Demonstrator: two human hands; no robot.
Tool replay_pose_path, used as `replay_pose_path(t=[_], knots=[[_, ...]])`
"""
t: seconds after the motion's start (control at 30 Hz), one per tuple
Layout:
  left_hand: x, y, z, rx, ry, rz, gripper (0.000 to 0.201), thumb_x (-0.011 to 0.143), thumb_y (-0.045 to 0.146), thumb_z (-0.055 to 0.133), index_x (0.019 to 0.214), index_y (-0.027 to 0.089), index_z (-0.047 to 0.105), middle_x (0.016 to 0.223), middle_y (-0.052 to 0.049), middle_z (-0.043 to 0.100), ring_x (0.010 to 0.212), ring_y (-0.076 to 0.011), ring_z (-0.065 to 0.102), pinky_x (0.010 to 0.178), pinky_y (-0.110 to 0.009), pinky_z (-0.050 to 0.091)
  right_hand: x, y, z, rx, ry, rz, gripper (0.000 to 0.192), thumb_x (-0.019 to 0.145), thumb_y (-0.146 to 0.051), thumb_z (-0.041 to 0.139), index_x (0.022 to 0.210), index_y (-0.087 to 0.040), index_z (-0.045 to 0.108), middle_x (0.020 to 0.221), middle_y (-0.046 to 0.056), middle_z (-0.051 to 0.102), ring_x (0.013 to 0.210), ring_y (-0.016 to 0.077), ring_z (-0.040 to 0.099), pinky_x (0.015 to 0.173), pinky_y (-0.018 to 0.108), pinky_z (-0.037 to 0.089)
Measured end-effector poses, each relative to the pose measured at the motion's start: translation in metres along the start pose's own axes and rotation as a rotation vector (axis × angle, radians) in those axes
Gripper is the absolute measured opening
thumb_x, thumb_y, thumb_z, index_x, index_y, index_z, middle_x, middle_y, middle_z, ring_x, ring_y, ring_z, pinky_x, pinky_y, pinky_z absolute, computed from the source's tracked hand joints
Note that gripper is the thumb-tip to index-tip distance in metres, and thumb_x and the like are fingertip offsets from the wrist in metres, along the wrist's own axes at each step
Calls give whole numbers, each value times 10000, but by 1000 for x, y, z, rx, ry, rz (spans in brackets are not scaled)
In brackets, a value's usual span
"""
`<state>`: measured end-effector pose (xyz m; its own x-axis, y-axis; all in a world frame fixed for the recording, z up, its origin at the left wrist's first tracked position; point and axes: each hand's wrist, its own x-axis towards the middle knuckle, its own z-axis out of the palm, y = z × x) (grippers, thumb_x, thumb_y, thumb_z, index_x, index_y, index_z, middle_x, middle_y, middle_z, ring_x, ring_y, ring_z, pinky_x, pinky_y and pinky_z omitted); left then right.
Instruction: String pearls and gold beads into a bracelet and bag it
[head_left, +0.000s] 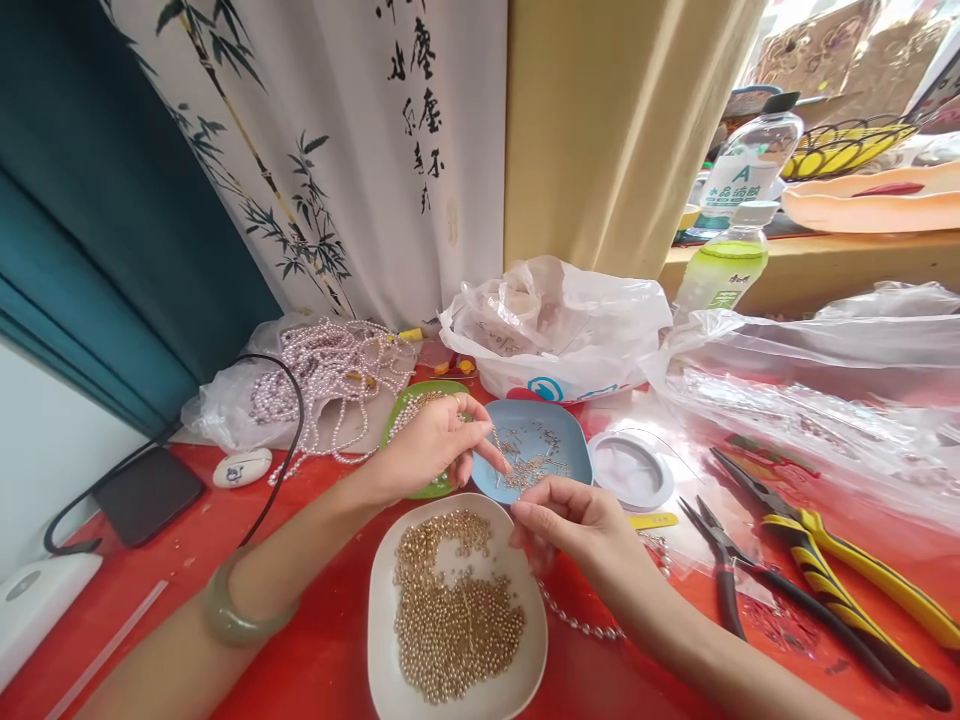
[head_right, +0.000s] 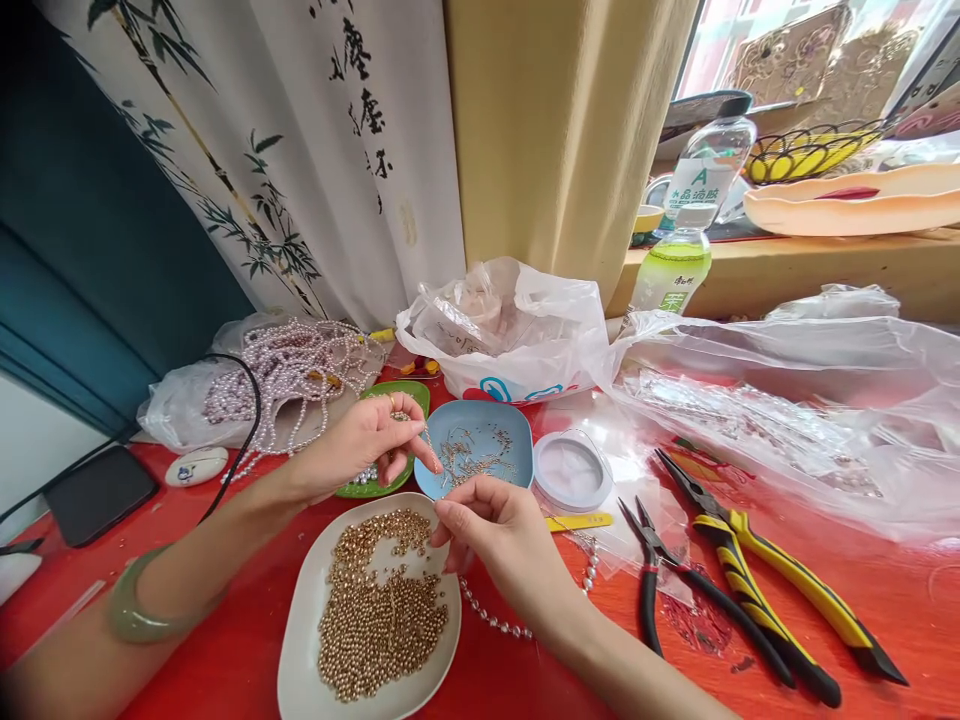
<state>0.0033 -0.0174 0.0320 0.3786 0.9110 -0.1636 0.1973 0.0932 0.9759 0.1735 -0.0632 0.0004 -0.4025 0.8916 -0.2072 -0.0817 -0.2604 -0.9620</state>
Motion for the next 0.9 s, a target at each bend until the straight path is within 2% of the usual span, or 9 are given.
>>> replay_pose_path(t=[0.3,0.9], knots=[[-4,5,2,-34,-45,-22,150,852,306,393,798,189,317,771,-106,699,321,-37,426,340,-173,261,0,0,0,10,18,11,224,695,-335,622,561,-165,564,511,-15,598,414,72,489,465,213,399],[-5,10,-2,-32,-25,-32,155,837,300,416,795,180,326,781,-123,696,335,-38,418,345,-189,255,1,4,-3,46,47,-3,214,700,-332,621,588,-159,564,544,-2,626,417,67,501,463,211,403]])
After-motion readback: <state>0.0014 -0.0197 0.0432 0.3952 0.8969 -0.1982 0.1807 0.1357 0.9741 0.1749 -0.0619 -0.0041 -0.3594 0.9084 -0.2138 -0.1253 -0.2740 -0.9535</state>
